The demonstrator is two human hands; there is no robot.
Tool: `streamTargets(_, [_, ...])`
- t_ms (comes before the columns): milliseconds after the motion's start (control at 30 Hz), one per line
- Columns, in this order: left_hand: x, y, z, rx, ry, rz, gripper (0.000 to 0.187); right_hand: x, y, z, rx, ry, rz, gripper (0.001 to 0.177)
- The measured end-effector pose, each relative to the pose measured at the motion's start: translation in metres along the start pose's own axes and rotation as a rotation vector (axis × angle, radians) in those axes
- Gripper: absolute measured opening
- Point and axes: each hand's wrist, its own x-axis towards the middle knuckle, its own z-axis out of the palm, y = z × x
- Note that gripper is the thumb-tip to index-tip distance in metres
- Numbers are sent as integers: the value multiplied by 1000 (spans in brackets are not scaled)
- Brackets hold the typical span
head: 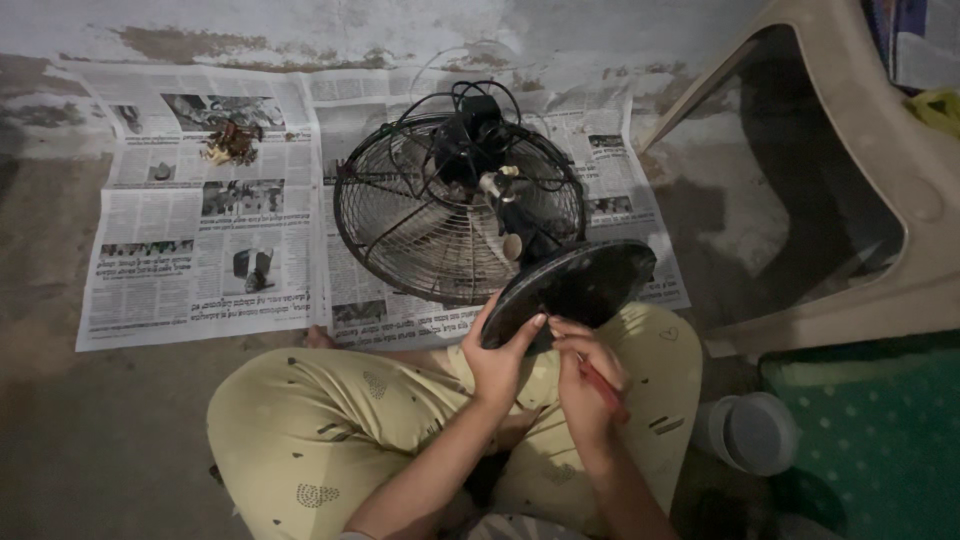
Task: The person sits on the floor and uses a screwdriver to remove screws from the base of an electric fan. They then detach the base plate from the fan stand and set it aside.
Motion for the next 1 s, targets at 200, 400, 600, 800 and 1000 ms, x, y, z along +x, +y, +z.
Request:
streamTargets(200, [0,6,1,48,-7,26,54,2,-2,-2,-8,-20,-29,11])
streamTargets(400, [-1,10,2,42,-14,-3,53,1,1,-4,62,-62,-66,14])
streamTargets(600, [-1,10,2,50,-8,10,53,-1,6,-3,155,-62,29,11])
streamTargets(800, [-2,9,3,85,7,10,54,-2,14,3,103,11,89,21])
streamTargets(1000, [-2,13,3,42,-19,4,56,-12,24,5,162,54,48,13])
